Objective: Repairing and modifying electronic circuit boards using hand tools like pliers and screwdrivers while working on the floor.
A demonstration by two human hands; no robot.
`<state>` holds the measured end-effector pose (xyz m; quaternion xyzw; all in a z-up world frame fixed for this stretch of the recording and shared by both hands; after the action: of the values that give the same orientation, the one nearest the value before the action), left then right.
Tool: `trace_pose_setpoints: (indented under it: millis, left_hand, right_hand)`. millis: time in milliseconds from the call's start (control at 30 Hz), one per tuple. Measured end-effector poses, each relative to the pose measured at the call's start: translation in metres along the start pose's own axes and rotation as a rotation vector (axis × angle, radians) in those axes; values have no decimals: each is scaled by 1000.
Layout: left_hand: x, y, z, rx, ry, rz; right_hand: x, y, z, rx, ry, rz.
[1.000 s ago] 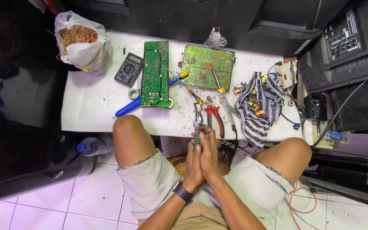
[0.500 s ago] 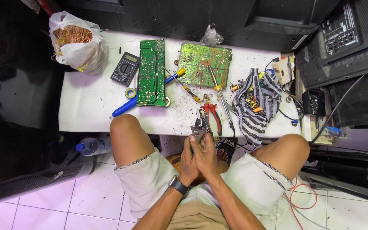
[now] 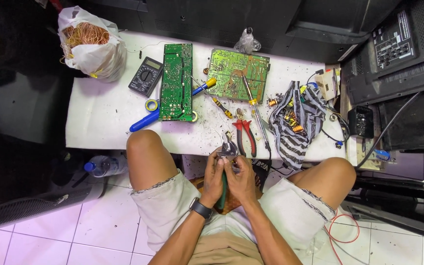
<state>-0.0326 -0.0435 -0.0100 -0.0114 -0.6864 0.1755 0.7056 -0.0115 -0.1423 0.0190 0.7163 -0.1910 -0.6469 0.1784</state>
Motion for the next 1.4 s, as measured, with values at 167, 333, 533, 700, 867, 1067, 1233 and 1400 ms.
trace_pose_setpoints:
  millis: [167, 333, 533, 700, 867, 1067, 1233, 1400]
  left_hand:
    - [-43, 1, -2, -16, 307, 329]
    - [-50, -3, 2, 63, 479, 508]
    - [-53, -2, 7, 70, 548, 546]
    - [-28, -7, 2, -29, 535, 595]
    - [-58, 0, 4, -22, 531, 608]
    - [-35, -7, -8, -94, 509, 502]
    - [-3, -13, -13, -200, 532, 426]
    - [53, -12, -33, -397, 352, -63]
  right_hand:
    - [-1, 23, -17, -158, -25, -47]
    - [-13, 41, -42, -162, -113, 190]
    - [-31, 24, -47, -312, -90, 500]
    - [5, 15, -59, -369, -300, 527]
    - [19, 22, -54, -401, -271, 472]
    - [12, 57, -51, -235, -144, 224]
    - [7, 75, -44, -73, -78, 65]
    - [-6, 87, -33, -4, -62, 109]
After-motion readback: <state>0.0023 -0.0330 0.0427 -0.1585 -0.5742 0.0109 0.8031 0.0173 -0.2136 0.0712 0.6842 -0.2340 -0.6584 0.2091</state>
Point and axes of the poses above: each hand's wrist, its own z-axis away from the middle knuckle, its own y-axis out of the back of the hand, x = y × z, the point moved 5 cm from there along -z, towards the middle knuckle, and after that the axes turned 1 degree about -y, right-handed, at the moved point
